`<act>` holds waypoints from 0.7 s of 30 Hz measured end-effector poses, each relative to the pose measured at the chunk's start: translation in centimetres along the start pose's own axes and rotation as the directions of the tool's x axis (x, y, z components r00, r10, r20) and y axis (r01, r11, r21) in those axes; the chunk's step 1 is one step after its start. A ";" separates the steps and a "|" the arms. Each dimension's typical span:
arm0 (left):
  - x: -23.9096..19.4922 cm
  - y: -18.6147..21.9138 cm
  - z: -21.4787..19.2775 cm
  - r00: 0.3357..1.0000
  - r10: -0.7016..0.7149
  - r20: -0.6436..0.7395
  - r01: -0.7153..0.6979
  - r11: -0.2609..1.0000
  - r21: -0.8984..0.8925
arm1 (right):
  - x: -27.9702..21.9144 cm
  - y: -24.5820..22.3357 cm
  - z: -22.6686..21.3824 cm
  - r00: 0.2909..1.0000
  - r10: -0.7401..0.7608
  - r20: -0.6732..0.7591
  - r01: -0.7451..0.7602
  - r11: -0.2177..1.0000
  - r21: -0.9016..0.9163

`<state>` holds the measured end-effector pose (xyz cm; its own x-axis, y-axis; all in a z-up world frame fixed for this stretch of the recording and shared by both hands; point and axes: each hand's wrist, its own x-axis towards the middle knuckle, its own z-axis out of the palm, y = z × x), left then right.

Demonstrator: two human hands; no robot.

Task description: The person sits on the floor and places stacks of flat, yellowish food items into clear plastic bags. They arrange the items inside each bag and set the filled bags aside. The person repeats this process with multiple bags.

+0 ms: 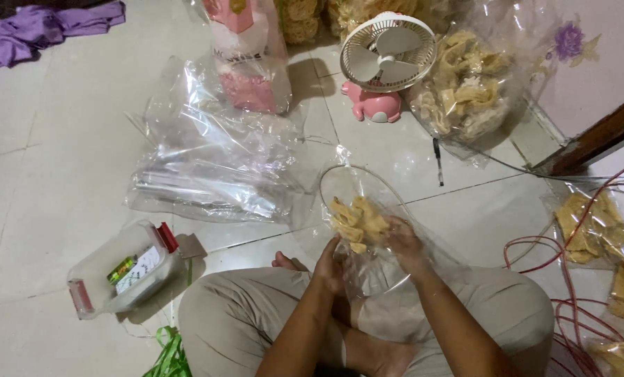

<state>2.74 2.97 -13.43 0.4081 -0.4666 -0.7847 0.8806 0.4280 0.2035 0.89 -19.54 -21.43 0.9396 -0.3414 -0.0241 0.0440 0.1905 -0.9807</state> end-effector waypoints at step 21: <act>2.7 -0.8 -1.2 0.947 0.317 0.052 -0.320 0.943 0.091 | -4.1 -6.1 3.0 0.953 -0.265 0.145 0.269 0.528 -0.806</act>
<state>2.83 2.25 -16.40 0.6778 -0.3464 -0.6485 0.7216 0.4826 0.4964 -2.21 -16.53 -14.75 0.9333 -0.2429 0.2646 0.0023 -0.7325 -0.6807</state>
